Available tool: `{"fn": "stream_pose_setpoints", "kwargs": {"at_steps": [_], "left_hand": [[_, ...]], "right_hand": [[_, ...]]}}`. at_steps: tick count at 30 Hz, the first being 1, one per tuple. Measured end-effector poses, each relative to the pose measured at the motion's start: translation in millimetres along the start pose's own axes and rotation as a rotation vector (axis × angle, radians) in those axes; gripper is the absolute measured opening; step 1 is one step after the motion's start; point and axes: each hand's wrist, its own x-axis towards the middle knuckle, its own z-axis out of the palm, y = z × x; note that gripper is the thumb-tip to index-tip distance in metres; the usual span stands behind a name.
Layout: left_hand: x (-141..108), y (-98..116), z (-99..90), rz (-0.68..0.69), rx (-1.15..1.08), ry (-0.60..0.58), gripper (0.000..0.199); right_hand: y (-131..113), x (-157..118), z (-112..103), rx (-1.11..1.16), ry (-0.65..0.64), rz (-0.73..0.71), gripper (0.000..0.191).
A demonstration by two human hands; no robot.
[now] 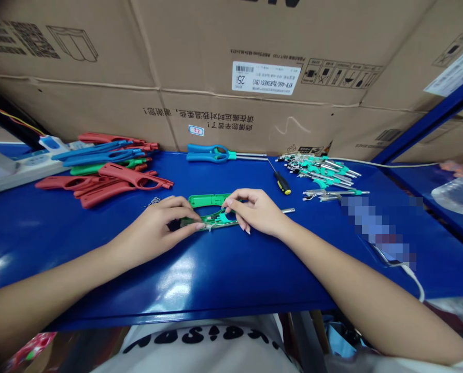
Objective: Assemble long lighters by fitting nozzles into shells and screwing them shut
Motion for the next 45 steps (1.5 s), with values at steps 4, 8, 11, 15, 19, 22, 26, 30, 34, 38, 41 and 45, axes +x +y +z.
{"fn": "stream_pose_setpoints", "kwargs": {"at_steps": [4,8,11,15,19,22,26,30,34,38,41,45], "left_hand": [[-1.9,-1.5,3.3,-0.015,0.030,-0.025,0.019],[-4.1,1.1,3.7,-0.005,0.072,-0.030,0.016],[-5.0,3.5,1.3,0.015,0.075,-0.034,0.016],[-4.3,4.1,-1.9,0.005,0.041,-0.050,0.017],[-2.0,2.8,-2.7,-0.071,-0.018,-0.056,0.015],[-1.0,0.5,-2.0,-0.108,-0.070,-0.045,0.013],[-1.0,-2.1,-0.8,-0.110,-0.108,-0.048,0.014],[-1.1,-2.0,-0.8,-0.098,-0.096,-0.059,0.016],[-1.5,-2.9,0.1,-0.085,-0.098,-0.048,0.016],[-1.5,-5.0,2.5,-0.112,-0.127,-0.028,0.012],[-0.8,-5.6,3.1,-0.120,-0.138,-0.024,0.014],[0.0,-4.9,2.5,-0.120,-0.141,-0.038,0.015]], "right_hand": [[-0.6,-0.5,1.3,0.009,0.011,0.004,0.029],[-1.2,-0.9,1.6,0.002,0.011,0.017,0.028],[-2.4,-0.7,1.4,-0.013,0.010,0.027,0.028],[-3.4,-0.6,0.9,-0.033,0.006,0.032,0.028],[-2.7,-4.3,0.2,-0.134,-0.033,0.007,0.027],[-2.5,-9.4,0.2,-0.356,-0.101,-0.180,0.027],[-4.8,-15.4,1.4,-0.631,-0.177,-0.505,0.028],[-7.2,-19.8,1.0,-0.766,-0.216,-0.631,0.032],[-7.4,-24.1,0.3,-0.927,-0.226,-0.647,0.034],[-9.3,-29.0,3.3,-1.105,-0.225,-0.651,0.035],[-13.0,-32.6,7.2,-1.225,-0.251,-0.617,0.040],[-17.3,-36.4,11.6,-1.342,-0.310,-0.611,0.055]]}}
